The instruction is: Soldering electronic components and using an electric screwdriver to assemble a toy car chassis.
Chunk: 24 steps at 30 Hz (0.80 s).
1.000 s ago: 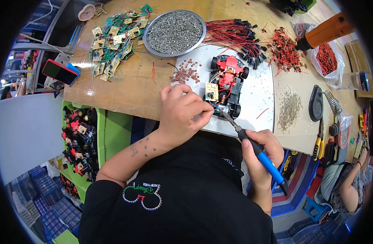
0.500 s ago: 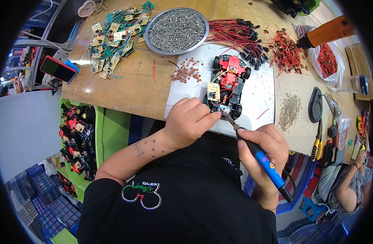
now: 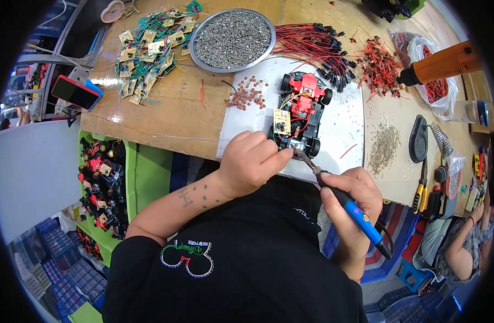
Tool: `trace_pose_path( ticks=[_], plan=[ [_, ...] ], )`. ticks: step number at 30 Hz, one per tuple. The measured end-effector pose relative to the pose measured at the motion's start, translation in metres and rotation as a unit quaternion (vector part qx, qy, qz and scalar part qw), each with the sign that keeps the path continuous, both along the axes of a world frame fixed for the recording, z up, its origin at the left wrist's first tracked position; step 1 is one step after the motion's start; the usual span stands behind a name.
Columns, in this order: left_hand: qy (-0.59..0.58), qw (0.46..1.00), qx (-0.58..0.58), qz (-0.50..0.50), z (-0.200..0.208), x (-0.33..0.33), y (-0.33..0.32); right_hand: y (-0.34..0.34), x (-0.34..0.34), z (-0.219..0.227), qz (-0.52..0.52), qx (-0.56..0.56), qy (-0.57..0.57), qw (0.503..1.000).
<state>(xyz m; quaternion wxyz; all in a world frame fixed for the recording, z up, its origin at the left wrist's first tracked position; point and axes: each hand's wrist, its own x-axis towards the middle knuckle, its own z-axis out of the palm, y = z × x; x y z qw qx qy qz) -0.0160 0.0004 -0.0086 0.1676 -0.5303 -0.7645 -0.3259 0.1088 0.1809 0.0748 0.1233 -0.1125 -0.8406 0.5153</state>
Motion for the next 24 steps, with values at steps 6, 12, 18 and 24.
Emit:
trace_pose_path(
  ticks=[6, 12, 18, 24],
  plan=[
    [-0.018, 1.0, 0.006, 0.001, 0.001, 0.0, 0.0, 0.0, 0.001, -0.003, -0.002, -0.003, 0.02, 1.0],
    [-0.023, 1.0, 0.011, 0.003, 0.002, 0.001, 0.002, 0.005, 0.007, -0.004, -0.03, -0.003, 0.059, 0.998],
    [-0.039, 0.999, 0.007, -0.012, 0.008, 0.001, 0.002, 0.018, 0.017, -0.006, -0.076, -0.006, 0.084, 0.994],
    [0.025, 0.976, -0.051, 0.209, 0.025, -0.04, -0.045, 0.08, 0.053, -0.013, -0.359, 0.014, 0.118, 0.926]
  ],
)
